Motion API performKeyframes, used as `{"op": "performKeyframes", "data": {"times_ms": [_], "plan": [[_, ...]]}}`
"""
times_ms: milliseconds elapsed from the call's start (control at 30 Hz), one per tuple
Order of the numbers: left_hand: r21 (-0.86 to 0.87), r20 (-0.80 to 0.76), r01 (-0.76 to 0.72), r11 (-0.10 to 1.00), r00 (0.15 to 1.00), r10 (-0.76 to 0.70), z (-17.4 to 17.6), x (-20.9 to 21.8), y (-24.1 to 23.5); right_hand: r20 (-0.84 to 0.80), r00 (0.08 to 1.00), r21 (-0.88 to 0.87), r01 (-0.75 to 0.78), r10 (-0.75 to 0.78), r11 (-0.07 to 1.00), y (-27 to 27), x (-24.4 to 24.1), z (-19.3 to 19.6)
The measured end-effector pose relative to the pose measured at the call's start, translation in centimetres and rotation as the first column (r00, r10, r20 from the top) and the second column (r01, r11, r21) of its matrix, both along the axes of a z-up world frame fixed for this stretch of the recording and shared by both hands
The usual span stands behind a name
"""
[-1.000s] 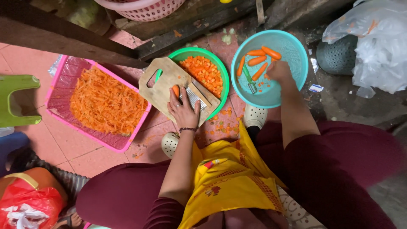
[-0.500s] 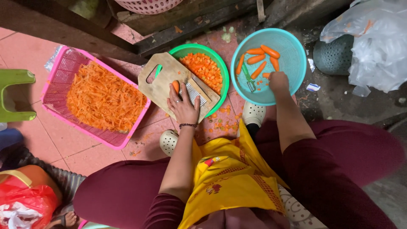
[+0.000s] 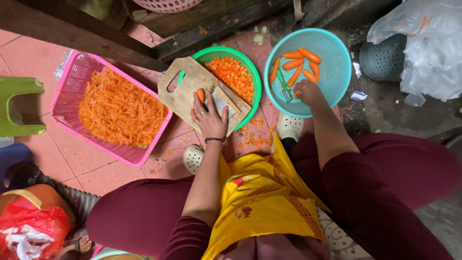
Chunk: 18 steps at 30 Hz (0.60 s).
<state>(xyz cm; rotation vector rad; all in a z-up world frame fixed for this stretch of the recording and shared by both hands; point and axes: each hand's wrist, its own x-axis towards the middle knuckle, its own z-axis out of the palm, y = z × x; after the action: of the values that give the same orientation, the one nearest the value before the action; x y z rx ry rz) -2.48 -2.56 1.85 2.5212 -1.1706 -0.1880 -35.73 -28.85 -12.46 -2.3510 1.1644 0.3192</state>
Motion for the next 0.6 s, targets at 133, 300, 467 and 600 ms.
{"op": "performKeyframes", "data": {"times_ms": [133,300,467,600], "plan": [[-0.003,0.016,0.004,1.0,1.0,-0.004,0.2,0.0,0.0,-0.074,0.997,0.004,0.018,-0.017,1.0,0.0,-0.1,-2.0],[-0.022,0.012,0.006,1.0,1.0,-0.006,0.0,0.0,0.1,-0.337,0.941,-0.041,-0.039,0.023,0.998,-0.6,-1.5,-7.7],[-0.021,0.008,0.003,1.0,1.0,-0.002,0.0,-0.1,0.0,-0.351,0.935,0.047,-0.036,0.05,0.998,-0.5,-1.3,-6.7],[-0.025,0.03,0.001,1.0,1.0,-0.001,-0.1,0.0,0.1,-0.326,0.946,0.111,0.04,-0.001,0.993,-0.1,-1.7,-7.4]]}}
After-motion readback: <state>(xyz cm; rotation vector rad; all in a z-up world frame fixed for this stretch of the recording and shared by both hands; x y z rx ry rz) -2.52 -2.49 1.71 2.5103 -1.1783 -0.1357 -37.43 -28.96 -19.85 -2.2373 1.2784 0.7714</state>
